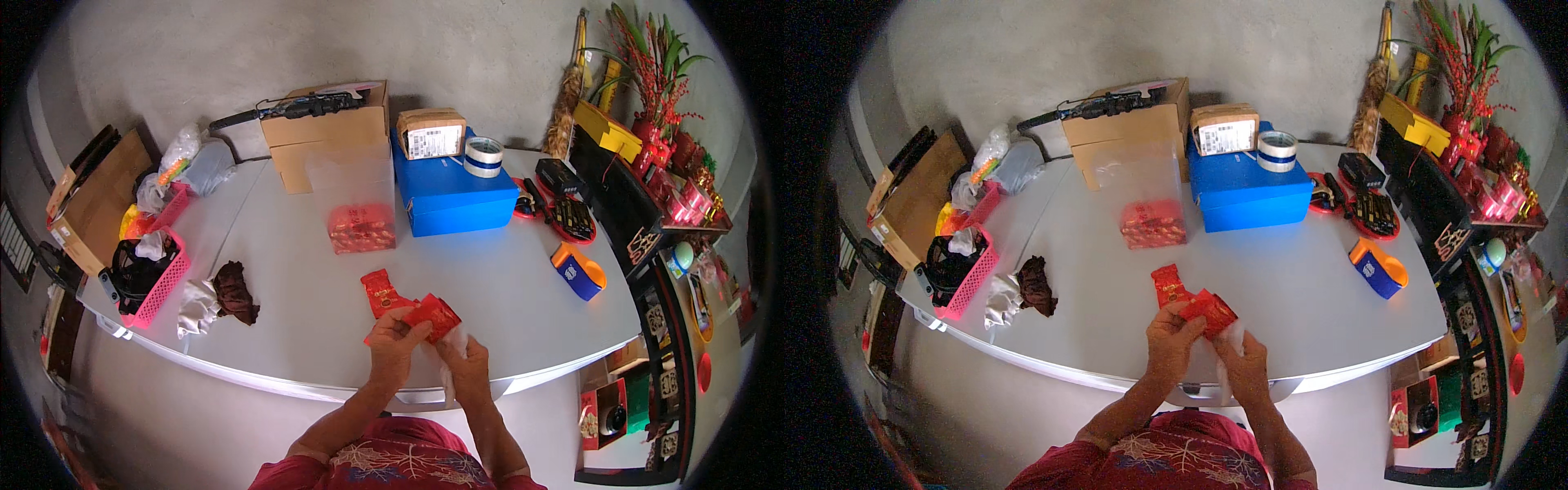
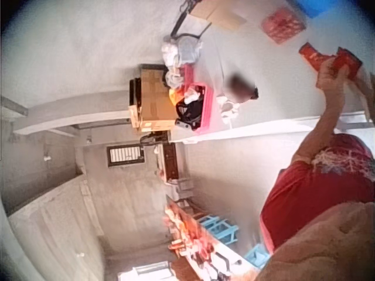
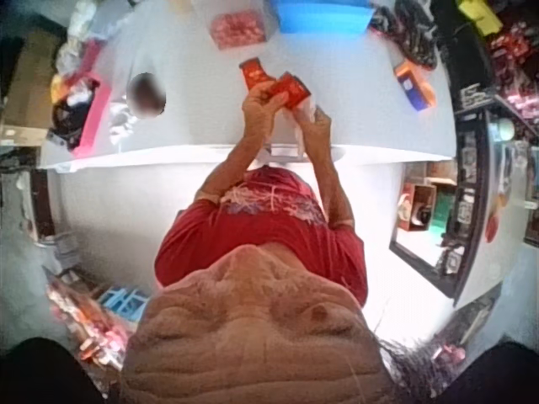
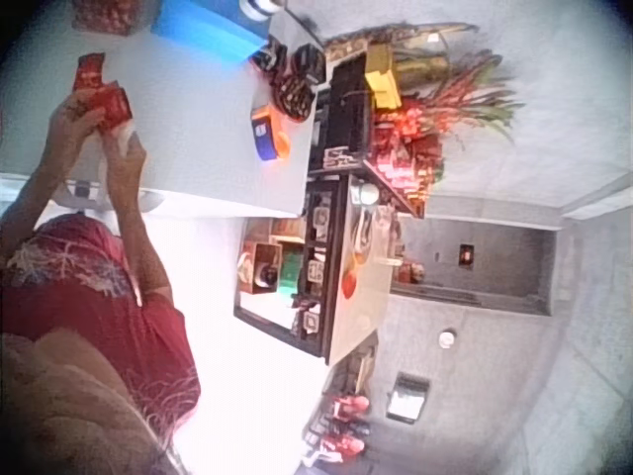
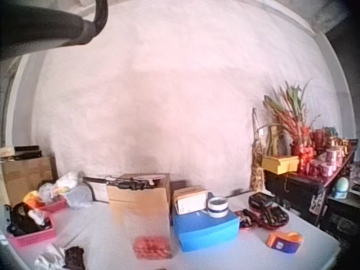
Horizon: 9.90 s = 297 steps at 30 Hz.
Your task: The person wipes a blue box and a table surface with a white cloth, then wipes a roll of tape and a plastic bag. The person then wipes several red envelopes one by one and places them into a clear plastic bag.
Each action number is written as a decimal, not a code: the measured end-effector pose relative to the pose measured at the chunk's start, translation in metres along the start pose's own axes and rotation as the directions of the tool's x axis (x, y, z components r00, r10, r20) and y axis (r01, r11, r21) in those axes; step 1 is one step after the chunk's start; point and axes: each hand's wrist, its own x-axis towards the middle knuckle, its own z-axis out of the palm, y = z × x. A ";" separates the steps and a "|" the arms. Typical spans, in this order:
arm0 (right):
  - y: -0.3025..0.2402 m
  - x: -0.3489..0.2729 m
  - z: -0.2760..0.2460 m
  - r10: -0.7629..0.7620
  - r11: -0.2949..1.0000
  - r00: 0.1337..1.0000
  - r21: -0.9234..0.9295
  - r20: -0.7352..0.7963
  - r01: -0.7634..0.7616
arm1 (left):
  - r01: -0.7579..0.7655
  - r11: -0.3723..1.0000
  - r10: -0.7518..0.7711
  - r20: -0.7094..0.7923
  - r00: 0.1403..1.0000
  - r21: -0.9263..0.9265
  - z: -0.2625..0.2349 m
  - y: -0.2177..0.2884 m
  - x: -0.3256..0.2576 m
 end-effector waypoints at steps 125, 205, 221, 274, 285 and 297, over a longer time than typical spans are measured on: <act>0.046 0.046 -0.045 -0.567 0.524 0.812 -0.703 0.134 0.482 | 0.008 0.296 0.134 -0.050 0.990 0.955 -0.088 -0.005 0.120; 0.010 0.006 -0.068 -0.773 0.296 0.618 -0.781 0.143 0.550 | 0.533 0.834 -0.455 0.370 0.810 -0.144 0.047 -0.097 0.037; 0.009 0.012 -0.065 -0.742 0.470 0.669 -0.735 -0.029 0.489 | 0.553 0.832 -0.466 0.485 0.740 -0.045 0.049 -0.091 0.023; 0.024 -0.022 -0.053 -0.531 0.366 0.773 -0.729 0.346 0.578 | 0.675 0.727 -0.576 0.419 0.702 -0.131 0.037 -0.080 0.036; 0.004 -0.022 -0.068 -0.633 0.065 0.660 -0.821 0.405 0.567 | 0.760 0.583 -0.524 0.582 0.622 -0.288 0.044 -0.085 0.028; -0.039 -0.012 -0.082 -0.670 0.584 0.731 -0.519 0.126 0.624 | 0.167 0.944 -0.277 0.414 0.867 0.284 0.046 -0.052 0.015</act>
